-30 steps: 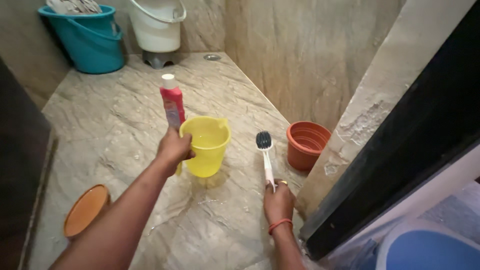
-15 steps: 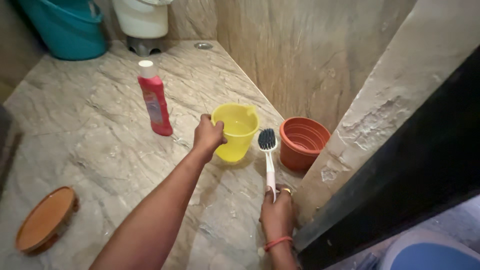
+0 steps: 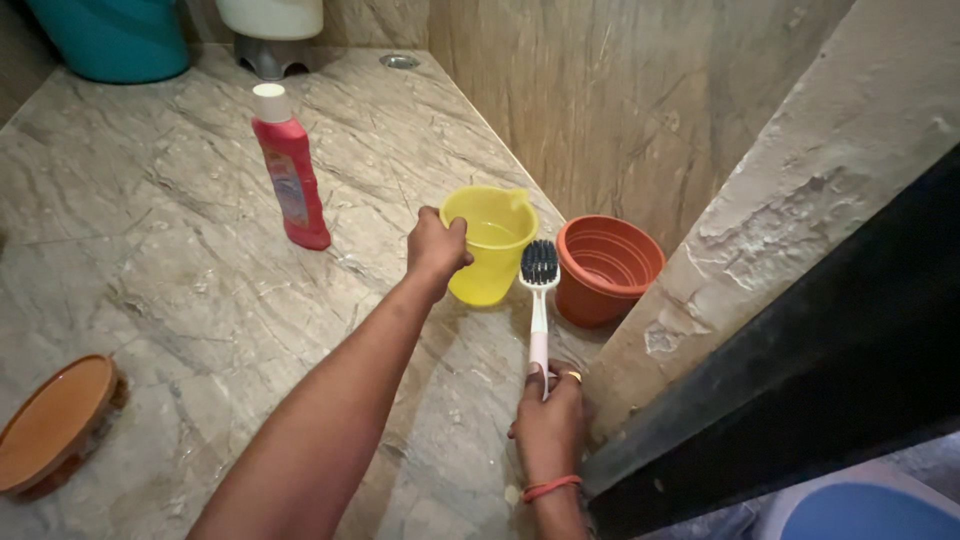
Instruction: The person scrubs a tiled floor with a white brush, then moves to open a door before returning to the floor. They pick up a yellow cup and pour liquid onto the brush, continuing to scrub the floor.
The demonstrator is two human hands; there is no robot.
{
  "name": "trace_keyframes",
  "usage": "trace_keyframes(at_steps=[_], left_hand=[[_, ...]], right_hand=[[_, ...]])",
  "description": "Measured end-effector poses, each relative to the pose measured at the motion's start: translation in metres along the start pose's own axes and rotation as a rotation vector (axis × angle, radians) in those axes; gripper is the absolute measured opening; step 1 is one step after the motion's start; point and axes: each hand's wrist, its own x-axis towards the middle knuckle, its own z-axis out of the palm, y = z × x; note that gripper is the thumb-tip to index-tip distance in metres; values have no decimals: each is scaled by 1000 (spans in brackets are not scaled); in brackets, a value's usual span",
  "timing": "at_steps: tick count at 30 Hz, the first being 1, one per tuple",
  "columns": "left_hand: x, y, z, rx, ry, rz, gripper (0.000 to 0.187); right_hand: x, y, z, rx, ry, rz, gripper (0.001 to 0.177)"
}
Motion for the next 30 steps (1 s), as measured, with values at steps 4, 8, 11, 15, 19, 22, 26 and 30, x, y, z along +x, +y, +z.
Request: trace_keyframes(at_steps=[4,8,11,15,19,22,26,30], left_hand=[[-6,2,-7,17,27,-10,40],[-10,-2,-24,58,70,15,45],[-13,-3,-38,163,79,51,48],[-20,-3,-51,141,14,45,42],[-30,-6,-46,56,-40,48,40],[-37,-10,-42,53,-85,78,42],[-48,-12,-30,43,-129,96,48],[-59,-8,-18,72,-192,87,51]], right_hand=[[-6,-6,-2,35,6,6,30],[-15,-18,-4,32,18,11,30],[-20,-28,-8,107,18,-9,30],[-24,-39,-14,143,70,-102,28],[-16,-42,-24,175,96,-171,28],[-17,-38,-32,171,72,-162,28],[-16,-38,-33,172,106,-158,28],[-21,-47,-36,171,126,-198,30]])
